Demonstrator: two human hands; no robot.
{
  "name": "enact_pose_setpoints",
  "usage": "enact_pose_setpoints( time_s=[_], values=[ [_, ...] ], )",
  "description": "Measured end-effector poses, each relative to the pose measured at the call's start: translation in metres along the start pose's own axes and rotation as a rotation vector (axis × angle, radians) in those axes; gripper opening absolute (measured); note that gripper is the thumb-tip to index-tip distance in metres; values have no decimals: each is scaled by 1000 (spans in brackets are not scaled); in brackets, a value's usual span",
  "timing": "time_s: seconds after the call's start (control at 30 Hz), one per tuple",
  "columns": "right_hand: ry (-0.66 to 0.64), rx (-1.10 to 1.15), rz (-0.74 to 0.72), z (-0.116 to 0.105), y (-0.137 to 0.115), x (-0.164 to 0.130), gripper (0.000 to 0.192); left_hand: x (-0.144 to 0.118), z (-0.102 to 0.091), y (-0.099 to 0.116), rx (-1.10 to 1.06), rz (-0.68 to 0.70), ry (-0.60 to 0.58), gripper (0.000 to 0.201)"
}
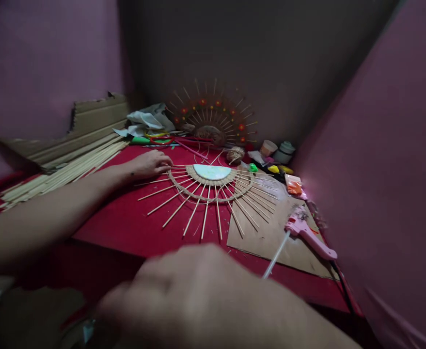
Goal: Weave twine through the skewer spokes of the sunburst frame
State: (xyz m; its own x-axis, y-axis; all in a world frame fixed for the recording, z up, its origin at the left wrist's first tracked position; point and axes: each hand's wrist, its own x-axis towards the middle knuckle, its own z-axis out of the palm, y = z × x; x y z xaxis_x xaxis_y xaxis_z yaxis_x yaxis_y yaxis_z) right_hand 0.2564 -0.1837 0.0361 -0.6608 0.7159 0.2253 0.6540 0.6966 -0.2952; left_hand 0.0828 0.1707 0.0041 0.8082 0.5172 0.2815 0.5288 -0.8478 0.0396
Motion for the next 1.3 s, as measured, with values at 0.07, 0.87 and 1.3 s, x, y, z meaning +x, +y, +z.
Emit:
enact_pose_setpoints(
  time_s=[0.07,0.87,1.3],
  values=[
    [70,-27,74,-23,38,43,29,-1,-1,1,0,-4,27,32],
    [-25,-389,621,11,124,142,25,-8,-18,10,-610,45,-92,22],
    [-36,-419,663,13,124,148,29,-5,-14,19,-539,-16,-170,22]
  ],
)
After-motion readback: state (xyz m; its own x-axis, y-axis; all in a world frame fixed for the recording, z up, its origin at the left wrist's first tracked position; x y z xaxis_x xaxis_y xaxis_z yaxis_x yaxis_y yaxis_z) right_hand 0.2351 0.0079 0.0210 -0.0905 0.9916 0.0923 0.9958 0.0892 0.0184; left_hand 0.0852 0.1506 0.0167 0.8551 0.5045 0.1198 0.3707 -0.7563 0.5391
